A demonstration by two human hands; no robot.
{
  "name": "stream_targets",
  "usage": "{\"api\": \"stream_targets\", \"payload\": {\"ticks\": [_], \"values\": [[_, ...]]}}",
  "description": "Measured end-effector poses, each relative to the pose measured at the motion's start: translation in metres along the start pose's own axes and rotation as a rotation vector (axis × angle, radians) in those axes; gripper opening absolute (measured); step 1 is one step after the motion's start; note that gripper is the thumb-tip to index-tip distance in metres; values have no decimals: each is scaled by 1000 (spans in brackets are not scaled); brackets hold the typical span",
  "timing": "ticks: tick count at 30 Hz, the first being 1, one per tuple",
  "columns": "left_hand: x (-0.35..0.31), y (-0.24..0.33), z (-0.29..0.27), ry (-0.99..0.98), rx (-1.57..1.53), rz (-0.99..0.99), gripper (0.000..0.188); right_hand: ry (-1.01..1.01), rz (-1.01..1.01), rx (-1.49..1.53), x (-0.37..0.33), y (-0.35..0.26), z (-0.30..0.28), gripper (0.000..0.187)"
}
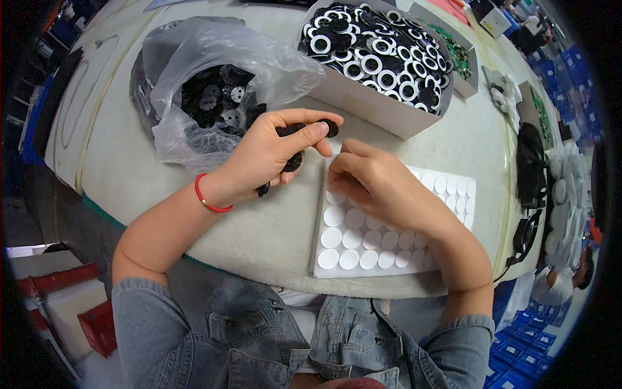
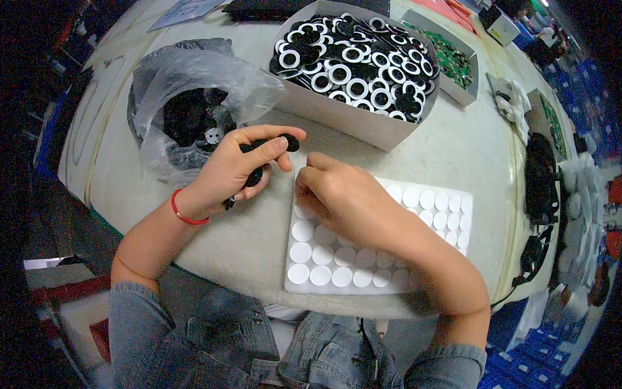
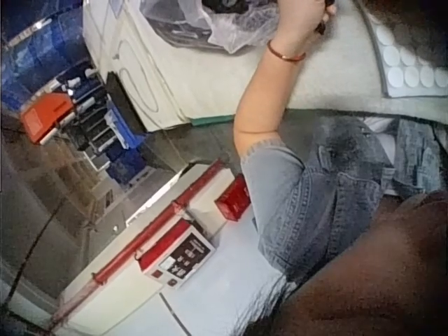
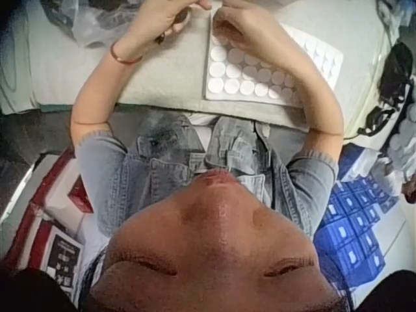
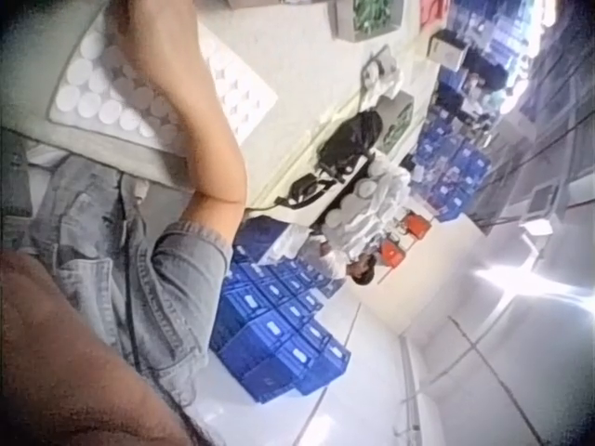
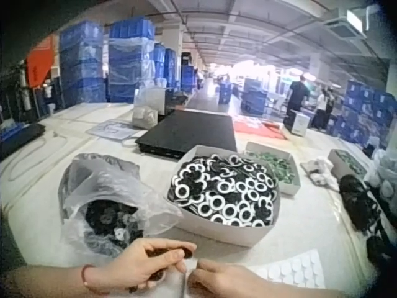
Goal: The person assembles small black components and white rings into a white plastic grid tray by hand, taking the parts from a plastic bag and a parts box.
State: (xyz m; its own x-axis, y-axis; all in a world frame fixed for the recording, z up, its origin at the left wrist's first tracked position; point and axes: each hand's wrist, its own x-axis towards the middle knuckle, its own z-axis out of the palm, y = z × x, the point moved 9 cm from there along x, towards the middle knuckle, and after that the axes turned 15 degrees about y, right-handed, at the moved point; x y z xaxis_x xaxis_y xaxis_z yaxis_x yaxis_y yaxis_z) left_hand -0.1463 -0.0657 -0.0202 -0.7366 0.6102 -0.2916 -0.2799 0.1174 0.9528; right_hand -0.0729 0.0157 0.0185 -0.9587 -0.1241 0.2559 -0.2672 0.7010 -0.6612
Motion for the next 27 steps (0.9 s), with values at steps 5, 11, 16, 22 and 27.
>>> {"api": "stream_targets", "payload": {"ticks": [5, 11, 16, 22, 27], "values": [[-2, -4, 2, -49, -147, -127, 33, -213, -40, 64, -4, -6, -9, 11], [-4, -6, 8, -75, -103, -140, 34, -260, -115, 202, -9, -14, -2, 13], [-2, -2, 2, -55, -139, -101, 32, -348, -201, 138, -16, -23, 4, 16], [-9, -3, 11, -132, -135, -128, 31, -446, -185, 516, -14, -35, -13, 10], [-10, -4, 10, -88, -12, -108, 26, -105, 211, 572, -2, -7, -21, 9]]}}
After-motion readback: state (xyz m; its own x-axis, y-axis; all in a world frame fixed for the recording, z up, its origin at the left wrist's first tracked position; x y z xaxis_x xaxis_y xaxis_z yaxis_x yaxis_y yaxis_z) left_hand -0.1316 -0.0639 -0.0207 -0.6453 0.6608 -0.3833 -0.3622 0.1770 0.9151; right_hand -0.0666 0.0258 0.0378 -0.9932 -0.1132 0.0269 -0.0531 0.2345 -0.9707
